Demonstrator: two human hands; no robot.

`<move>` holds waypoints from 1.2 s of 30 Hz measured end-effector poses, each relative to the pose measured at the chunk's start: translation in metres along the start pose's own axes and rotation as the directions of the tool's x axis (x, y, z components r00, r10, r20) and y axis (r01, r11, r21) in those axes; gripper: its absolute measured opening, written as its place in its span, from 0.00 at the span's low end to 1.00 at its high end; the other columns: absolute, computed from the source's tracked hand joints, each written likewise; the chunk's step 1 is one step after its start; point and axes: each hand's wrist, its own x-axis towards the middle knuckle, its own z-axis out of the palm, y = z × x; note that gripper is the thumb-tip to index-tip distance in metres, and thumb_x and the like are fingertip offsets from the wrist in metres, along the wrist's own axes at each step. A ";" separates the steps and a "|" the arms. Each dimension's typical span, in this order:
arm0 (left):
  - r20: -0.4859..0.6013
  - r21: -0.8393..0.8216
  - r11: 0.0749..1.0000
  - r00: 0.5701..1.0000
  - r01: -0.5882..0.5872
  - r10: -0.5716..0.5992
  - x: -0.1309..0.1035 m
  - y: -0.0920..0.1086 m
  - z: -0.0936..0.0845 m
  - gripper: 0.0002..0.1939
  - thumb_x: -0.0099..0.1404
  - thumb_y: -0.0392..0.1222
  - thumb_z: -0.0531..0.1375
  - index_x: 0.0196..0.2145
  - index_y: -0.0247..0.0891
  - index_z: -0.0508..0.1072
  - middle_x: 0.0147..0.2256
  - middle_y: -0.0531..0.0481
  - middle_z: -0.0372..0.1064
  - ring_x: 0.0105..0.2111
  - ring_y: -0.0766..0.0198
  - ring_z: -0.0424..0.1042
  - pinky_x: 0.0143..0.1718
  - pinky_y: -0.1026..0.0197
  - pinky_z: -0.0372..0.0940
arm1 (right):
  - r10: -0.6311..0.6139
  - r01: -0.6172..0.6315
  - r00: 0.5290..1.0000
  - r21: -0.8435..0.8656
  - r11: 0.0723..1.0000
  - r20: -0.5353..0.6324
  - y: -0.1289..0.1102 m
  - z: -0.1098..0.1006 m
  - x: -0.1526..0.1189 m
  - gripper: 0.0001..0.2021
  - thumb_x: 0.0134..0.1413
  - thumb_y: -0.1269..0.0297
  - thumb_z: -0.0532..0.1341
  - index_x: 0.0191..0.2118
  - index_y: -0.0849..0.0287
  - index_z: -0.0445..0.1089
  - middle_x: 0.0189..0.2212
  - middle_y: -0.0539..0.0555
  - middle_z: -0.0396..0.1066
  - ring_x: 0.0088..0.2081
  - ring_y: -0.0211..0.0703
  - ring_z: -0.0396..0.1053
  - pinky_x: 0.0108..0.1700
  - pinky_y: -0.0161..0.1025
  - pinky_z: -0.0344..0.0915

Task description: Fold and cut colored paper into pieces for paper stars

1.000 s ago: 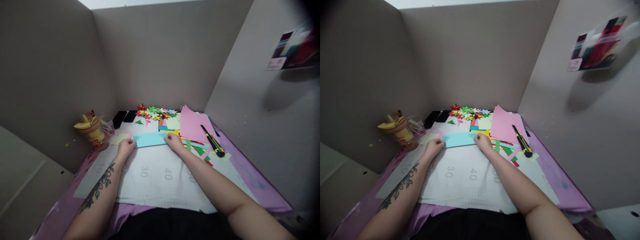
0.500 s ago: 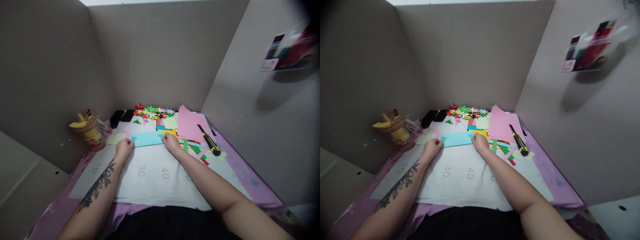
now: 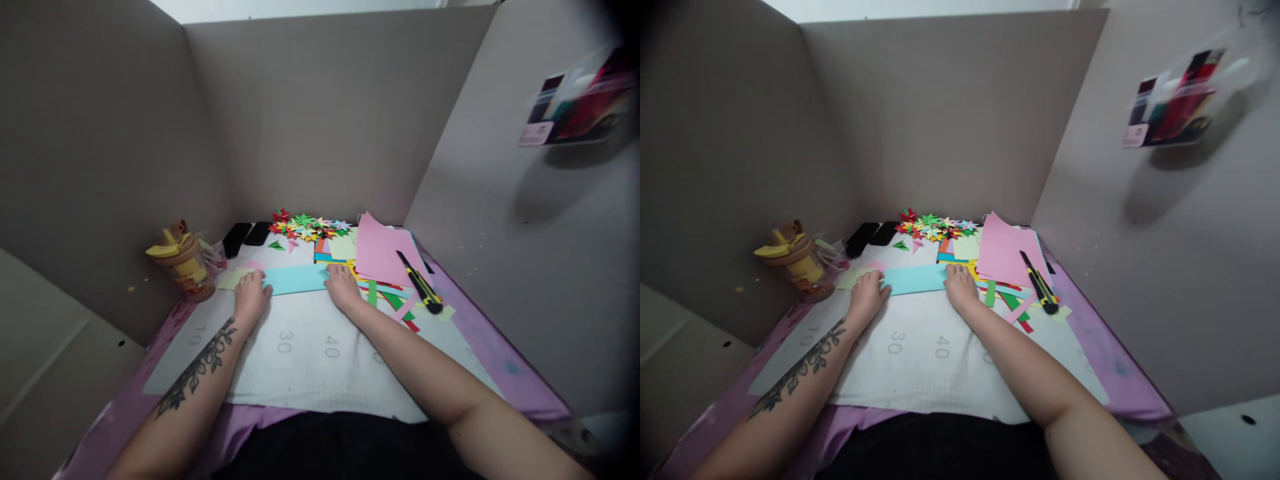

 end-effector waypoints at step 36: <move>0.423 -0.108 0.807 0.708 -0.580 0.566 0.003 0.001 -0.021 0.25 0.64 0.30 0.46 0.54 0.50 0.66 0.57 0.53 0.61 0.58 0.53 0.57 0.56 0.46 0.47 | -0.642 0.619 0.691 0.188 0.763 0.332 0.011 -0.020 0.002 0.23 0.59 0.74 0.49 0.58 0.50 0.60 0.58 0.52 0.59 0.60 0.48 0.55 0.58 0.51 0.52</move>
